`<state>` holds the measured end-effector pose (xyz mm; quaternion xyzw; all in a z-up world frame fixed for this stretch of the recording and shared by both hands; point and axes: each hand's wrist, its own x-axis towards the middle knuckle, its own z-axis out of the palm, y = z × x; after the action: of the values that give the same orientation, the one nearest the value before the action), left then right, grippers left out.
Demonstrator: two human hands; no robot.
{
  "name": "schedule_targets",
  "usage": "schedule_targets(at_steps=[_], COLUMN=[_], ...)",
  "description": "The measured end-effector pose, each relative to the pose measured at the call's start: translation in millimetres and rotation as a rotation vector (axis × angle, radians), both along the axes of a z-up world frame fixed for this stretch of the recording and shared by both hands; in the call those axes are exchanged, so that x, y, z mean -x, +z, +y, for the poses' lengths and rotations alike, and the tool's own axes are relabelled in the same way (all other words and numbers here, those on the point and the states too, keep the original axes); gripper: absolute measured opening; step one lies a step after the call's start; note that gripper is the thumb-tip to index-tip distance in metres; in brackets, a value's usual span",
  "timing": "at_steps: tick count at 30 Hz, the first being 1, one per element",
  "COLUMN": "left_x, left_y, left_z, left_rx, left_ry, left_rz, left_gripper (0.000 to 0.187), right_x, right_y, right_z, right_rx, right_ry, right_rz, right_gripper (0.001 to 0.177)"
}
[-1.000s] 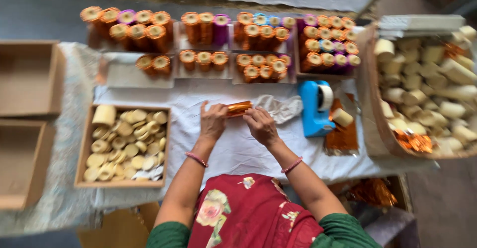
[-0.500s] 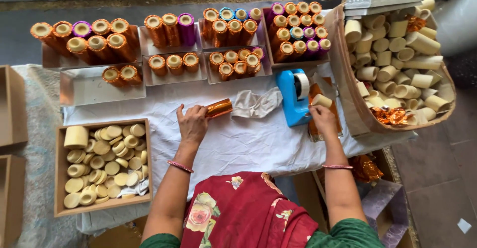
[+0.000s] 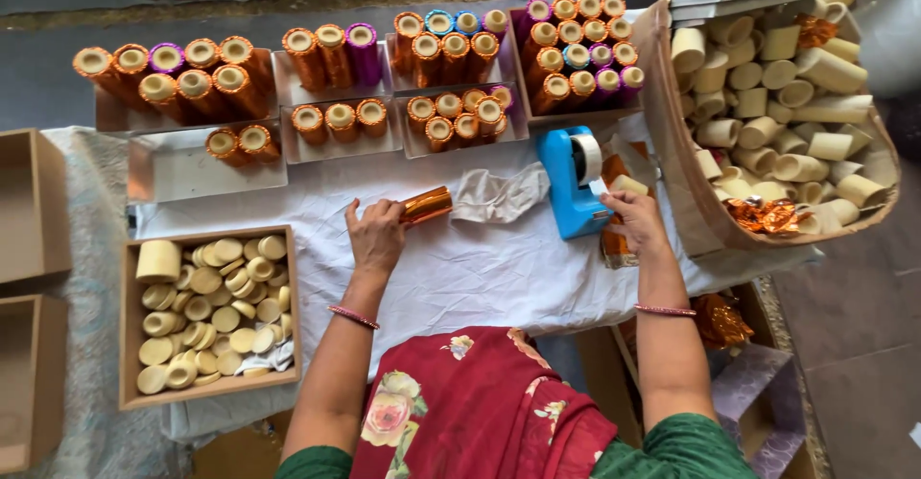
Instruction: Wrapping and preparing cylindrical cores for bangle packaging using a cloth and tape dispenser.
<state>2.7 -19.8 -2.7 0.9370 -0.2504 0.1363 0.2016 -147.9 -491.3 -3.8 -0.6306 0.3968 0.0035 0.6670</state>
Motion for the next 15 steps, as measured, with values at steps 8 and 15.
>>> schedule_targets(at_steps=[8,15], left_x=[0,-1], left_y=[-1,5], left_z=[-2,-3], left_rx=[-0.008,-0.022], left_ry=[0.004,-0.004], left_rz=[0.033,0.062], left_gripper=[0.024,0.027], right_x=[35,32], right_y=[-24,-23], right_z=[2,3], right_rx=[-0.033,-0.038], right_ry=[-0.075,-0.096], right_rz=[-0.216,-0.190], right_gripper=[0.014,0.012])
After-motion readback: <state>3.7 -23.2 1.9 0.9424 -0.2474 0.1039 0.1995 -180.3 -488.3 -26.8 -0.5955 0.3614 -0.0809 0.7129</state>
